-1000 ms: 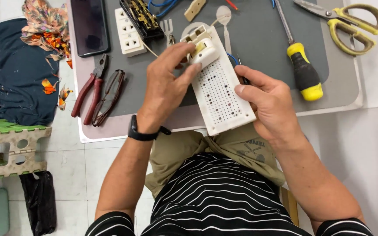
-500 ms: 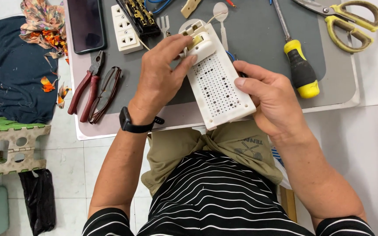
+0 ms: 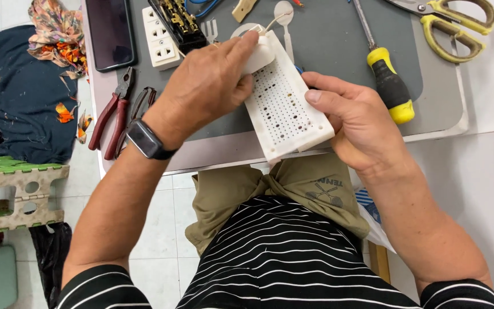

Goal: The person inserts wires into a white plastic electrical component and secures them using a screwdriver. They manipulate the component and wires, tightening the connections to ensure they are held in place.

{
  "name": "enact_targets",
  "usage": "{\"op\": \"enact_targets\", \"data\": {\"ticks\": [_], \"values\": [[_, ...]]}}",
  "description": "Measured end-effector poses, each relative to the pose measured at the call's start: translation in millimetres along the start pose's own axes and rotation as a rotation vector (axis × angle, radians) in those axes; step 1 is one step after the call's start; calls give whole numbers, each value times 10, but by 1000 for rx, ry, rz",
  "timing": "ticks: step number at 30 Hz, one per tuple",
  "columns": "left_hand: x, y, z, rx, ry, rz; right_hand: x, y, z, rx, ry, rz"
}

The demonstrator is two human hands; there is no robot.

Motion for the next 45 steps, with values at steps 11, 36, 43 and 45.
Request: {"op": "enact_targets", "data": {"ticks": [11, 36, 43, 45], "values": [[61, 30, 3, 266, -2, -185, -34, 78, -66, 17, -7, 1], [169, -92, -76, 118, -64, -239, -16, 94, -256, 85, 59, -16], [139, -75, -69, 68, -69, -222, -30, 87, -250, 98, 105, 2], [141, -88, -76, 14, -78, -220, -29, 81, -256, 101, 123, 5]]}}
Point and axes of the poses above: each hand's wrist, its own x-axis away from the middle knuckle, its own y-axis out of the back of the hand, z = x × y, the point moved 5 cm from there along -x, towards the middle knuckle
